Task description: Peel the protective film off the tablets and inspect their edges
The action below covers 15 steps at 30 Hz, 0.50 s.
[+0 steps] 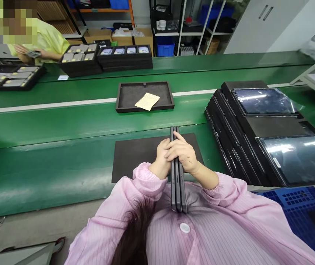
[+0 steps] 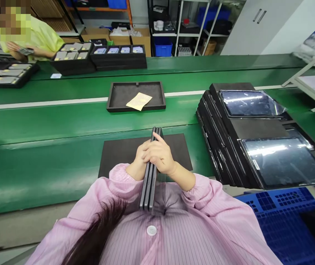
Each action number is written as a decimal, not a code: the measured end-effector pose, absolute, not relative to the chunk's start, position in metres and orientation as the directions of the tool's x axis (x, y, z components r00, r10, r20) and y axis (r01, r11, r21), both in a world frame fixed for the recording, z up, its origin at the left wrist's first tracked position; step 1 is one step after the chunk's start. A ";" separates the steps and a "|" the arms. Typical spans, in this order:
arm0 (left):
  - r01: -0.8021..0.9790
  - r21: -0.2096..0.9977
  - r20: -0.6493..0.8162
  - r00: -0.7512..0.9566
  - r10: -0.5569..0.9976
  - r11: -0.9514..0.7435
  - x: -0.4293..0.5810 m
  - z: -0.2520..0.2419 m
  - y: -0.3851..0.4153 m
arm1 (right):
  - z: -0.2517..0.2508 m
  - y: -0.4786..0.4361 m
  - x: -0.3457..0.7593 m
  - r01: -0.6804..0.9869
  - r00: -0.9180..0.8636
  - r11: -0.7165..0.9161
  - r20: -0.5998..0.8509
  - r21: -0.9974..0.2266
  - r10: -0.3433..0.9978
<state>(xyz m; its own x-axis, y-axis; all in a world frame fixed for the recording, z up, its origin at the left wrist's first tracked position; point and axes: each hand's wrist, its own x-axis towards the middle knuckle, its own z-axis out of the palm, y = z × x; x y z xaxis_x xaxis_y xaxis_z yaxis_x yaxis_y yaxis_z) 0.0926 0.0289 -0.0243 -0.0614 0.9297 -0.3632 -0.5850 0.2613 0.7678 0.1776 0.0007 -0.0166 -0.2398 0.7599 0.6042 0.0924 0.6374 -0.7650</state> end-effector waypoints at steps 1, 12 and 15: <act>-0.583 0.761 -0.371 -0.032 0.928 0.285 0.093 -0.029 0.028 | -0.019 0.003 0.180 0.108 -0.251 0.637 0.599 -0.763 0.760; -0.225 0.936 -0.177 0.364 0.915 0.271 0.028 -0.043 -0.017 | 0.021 0.026 0.231 -0.041 0.333 0.506 0.466 -0.861 0.820; 0.037 0.986 0.133 0.388 0.912 -0.160 0.026 -0.025 -0.018 | 0.026 0.038 0.239 -0.167 0.378 0.444 0.359 -0.881 0.853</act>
